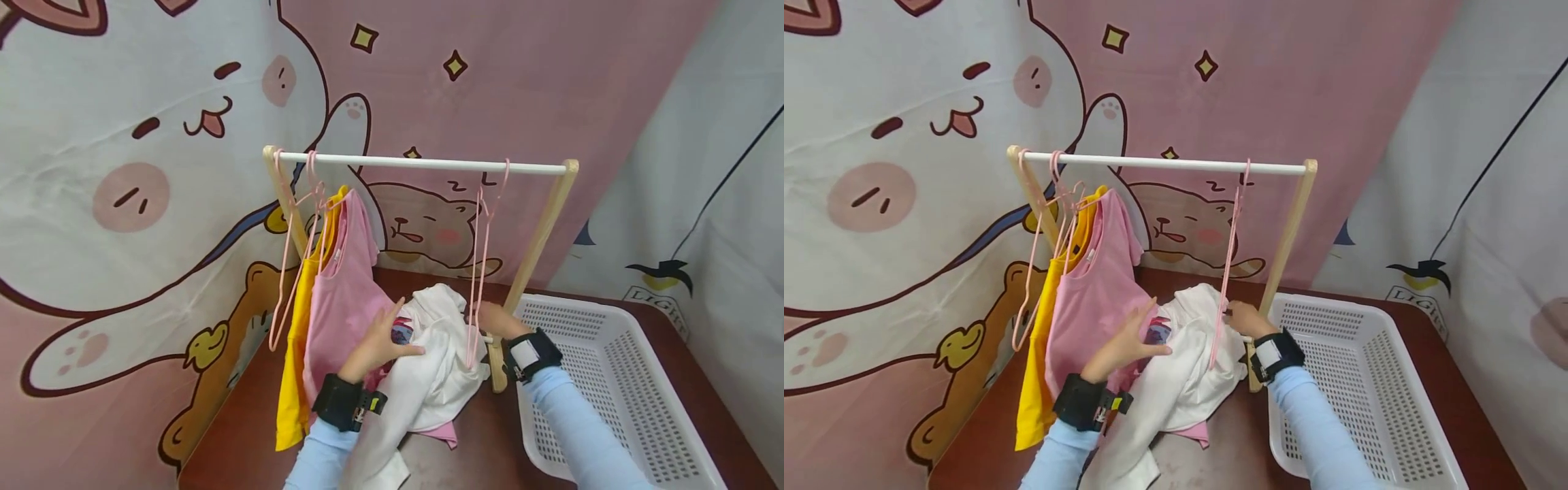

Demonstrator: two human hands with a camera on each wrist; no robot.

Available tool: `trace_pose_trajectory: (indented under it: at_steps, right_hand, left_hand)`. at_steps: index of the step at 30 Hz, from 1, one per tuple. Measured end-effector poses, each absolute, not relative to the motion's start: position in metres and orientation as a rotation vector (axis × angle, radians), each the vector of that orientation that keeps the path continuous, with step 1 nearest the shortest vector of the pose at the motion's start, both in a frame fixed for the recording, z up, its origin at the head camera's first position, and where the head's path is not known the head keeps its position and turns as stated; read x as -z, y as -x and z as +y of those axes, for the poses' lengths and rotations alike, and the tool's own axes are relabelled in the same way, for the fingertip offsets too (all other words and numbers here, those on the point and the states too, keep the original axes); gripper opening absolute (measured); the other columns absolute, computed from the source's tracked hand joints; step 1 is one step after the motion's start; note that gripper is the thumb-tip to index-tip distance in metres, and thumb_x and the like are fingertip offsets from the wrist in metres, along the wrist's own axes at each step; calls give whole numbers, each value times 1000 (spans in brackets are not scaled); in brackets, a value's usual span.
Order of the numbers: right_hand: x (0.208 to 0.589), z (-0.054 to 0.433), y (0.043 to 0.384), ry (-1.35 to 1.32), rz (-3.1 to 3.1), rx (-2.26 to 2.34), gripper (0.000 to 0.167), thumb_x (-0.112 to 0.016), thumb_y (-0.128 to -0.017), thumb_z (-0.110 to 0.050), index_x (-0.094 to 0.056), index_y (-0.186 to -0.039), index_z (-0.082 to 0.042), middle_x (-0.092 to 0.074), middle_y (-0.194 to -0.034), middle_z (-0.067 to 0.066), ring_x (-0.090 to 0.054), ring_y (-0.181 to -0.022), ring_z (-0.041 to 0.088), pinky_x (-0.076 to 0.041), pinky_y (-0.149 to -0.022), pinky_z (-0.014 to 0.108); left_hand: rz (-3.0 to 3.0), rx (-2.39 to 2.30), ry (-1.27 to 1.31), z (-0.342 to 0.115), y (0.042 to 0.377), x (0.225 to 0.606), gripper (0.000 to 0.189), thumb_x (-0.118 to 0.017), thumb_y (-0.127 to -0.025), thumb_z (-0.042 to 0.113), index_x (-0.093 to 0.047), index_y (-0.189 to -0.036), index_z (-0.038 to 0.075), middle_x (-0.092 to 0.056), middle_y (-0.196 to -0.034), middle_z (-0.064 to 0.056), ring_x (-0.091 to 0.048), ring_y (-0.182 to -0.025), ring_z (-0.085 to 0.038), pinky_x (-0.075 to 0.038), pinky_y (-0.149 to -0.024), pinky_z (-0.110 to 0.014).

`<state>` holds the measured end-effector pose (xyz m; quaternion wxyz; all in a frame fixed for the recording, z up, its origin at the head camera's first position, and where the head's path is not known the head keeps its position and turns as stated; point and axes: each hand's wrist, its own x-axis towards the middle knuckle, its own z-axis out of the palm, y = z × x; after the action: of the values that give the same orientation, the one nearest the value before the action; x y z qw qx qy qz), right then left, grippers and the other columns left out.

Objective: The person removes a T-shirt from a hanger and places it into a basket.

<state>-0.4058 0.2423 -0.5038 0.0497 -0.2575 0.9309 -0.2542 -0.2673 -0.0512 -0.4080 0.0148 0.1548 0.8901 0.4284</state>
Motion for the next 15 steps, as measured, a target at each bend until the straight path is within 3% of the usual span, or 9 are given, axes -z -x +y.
trace_pose_trajectory:
  at_steps: [2,3,4,6,9,10,12,15]
  right_hand:
    - [508,230,398,903,2743,662,78,-63,-83,-50,-31,-144,-12,-47,-135,25,-49,-123,37,-39,-101,44]
    - [495,216,382,934,2696,640,92,-69,-77,-49,-16,-149,-28,-36,-142,28,-39,-129,44,-34,-105,51]
    - [483,202,366,883,2680,564,109,-76,-71,-47,-4,-150,-26,-22,-147,34,-25,-133,53,-27,-104,62]
    - [466,178,342,838,2728,408,127,-85,-57,-46,1,-149,-31,-8,-149,35,-13,-131,62,-18,-97,75]
    - [481,163,341,810,2830,185,139,-90,-42,-47,-1,-148,-37,-1,-153,28,-10,-131,63,-16,-93,79]
    - [493,162,346,803,2867,114,144,-90,-36,-50,-5,-149,-27,-1,-154,25,-12,-132,61,-17,-92,79]
    - [505,159,349,777,2896,65,145,-91,-33,-51,-5,-148,-34,0,-155,21,-11,-132,61,-16,-91,81]
    - [525,161,355,793,2937,55,140,-90,-35,-50,-6,-146,-42,-4,-156,20,-19,-130,61,-24,-89,79]
  left_hand:
    - [2866,-1042,-434,-48,273,428,109,-84,-63,41,-22,-147,9,-37,-133,-39,-39,-123,-51,-43,-91,-60]
    - [2896,-916,-382,-44,275,438,114,-85,-59,45,-21,-148,11,-39,-128,-41,-43,-117,-52,-46,-86,-58]
    - [2927,-816,-349,-39,277,449,119,-86,-55,48,-20,-148,12,-42,-124,-41,-46,-110,-50,-48,-81,-56]
    - [2985,-666,-309,-28,280,469,125,-87,-47,52,-21,-148,16,-48,-115,-37,-50,-100,-45,-47,-78,-52]
    - [2995,-647,-268,-11,277,489,126,-90,-43,49,-23,-147,26,-47,-122,-32,-47,-103,-44,-39,-80,-55]
    - [3001,-656,-277,-7,275,494,125,-91,-42,46,-23,-147,29,-46,-126,-29,-45,-105,-45,-37,-80,-55]
    - [3029,-687,-297,0,270,501,122,-93,-42,38,-27,-145,31,-46,-130,-26,-44,-104,-44,-36,-77,-55]
    - [3163,-623,-365,9,262,515,115,-93,-43,26,-35,-142,29,-52,-128,-17,-46,-96,-39,-37,-68,-49]
